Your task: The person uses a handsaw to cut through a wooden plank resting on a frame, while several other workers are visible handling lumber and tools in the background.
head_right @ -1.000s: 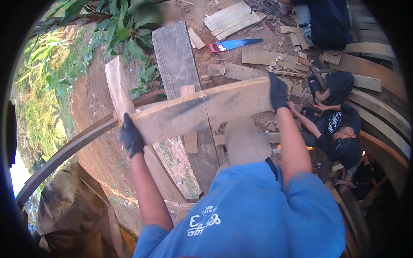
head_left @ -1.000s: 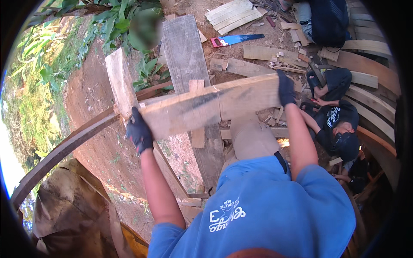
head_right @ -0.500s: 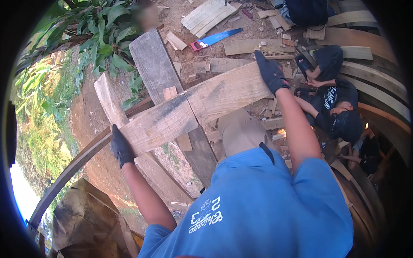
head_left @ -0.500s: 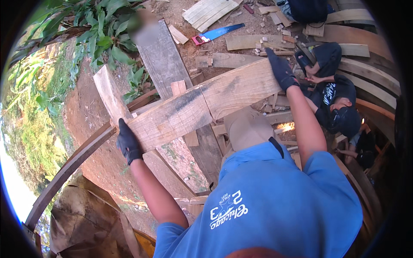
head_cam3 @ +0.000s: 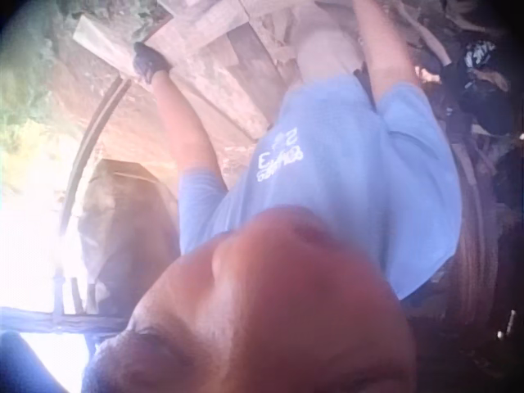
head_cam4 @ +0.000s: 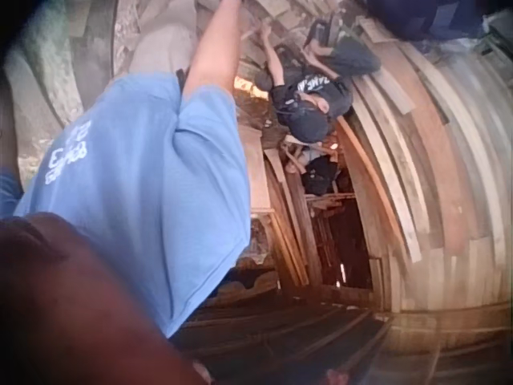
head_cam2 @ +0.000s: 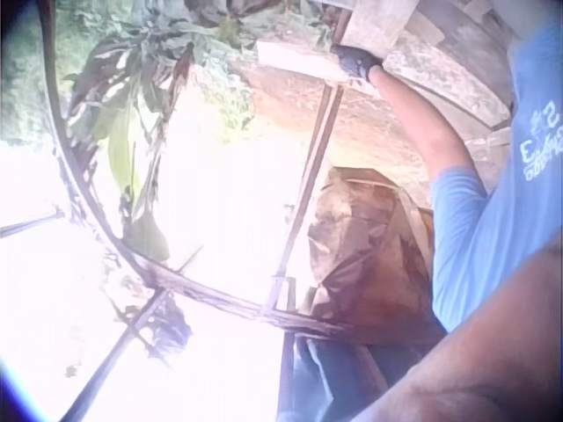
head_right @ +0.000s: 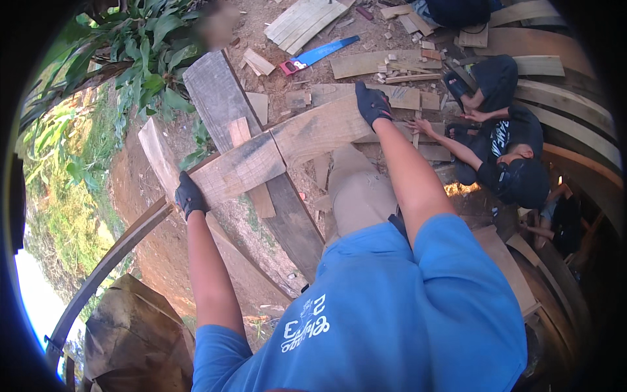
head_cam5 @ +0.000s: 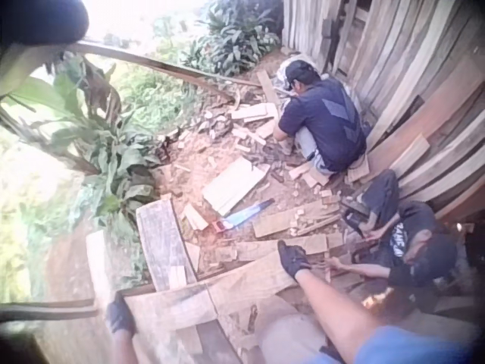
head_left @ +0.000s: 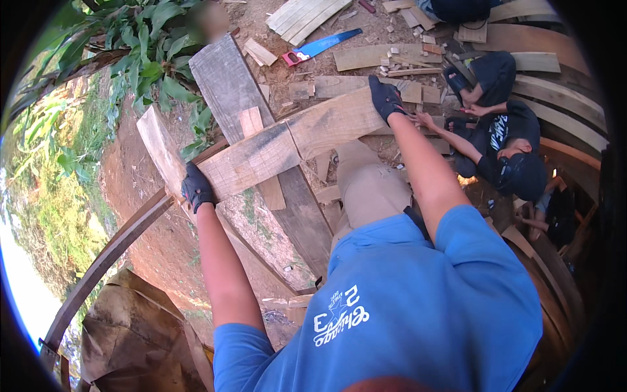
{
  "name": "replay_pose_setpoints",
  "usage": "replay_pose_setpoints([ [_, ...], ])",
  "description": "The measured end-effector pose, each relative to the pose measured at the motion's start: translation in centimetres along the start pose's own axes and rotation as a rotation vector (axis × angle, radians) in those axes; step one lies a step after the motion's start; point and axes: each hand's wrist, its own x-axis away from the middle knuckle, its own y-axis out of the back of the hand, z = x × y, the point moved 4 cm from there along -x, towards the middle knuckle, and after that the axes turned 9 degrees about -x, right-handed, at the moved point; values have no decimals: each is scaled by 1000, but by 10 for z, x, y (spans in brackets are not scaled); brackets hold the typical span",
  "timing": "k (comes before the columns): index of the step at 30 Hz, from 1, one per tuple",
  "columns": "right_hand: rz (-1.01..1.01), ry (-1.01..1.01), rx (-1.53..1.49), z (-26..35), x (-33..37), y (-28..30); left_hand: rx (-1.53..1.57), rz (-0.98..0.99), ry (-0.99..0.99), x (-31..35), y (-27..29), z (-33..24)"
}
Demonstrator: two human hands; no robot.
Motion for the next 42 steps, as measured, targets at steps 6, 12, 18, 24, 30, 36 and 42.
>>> replay_pose_setpoints([
  [6, 17, 18, -31, 0, -3, 5, 71, -43, 31, -14, -15, 10],
  [12, -7, -20, -50, 1, 5, 13, 149, -50, 60, -3, -16, -1],
  [18, -35, -14, -38, 5, 12, 16, 156, -39, 37, -14, -28, 12],
  [24, -42, -23, -30, 5, 14, 18, 164, -25, 42, -12, -24, 8],
  [30, -18, -51, -53, 3, 23, 21, 67, -14, 53, -10, 4, 8],
  [36, 11, 126, -74, 21, 86, 114, 319, 21, 69, 94, 144, 12],
  [42, -3, 48, -18, -44, 11, -77, -345, -91, -94, 15, 6, 39],
])
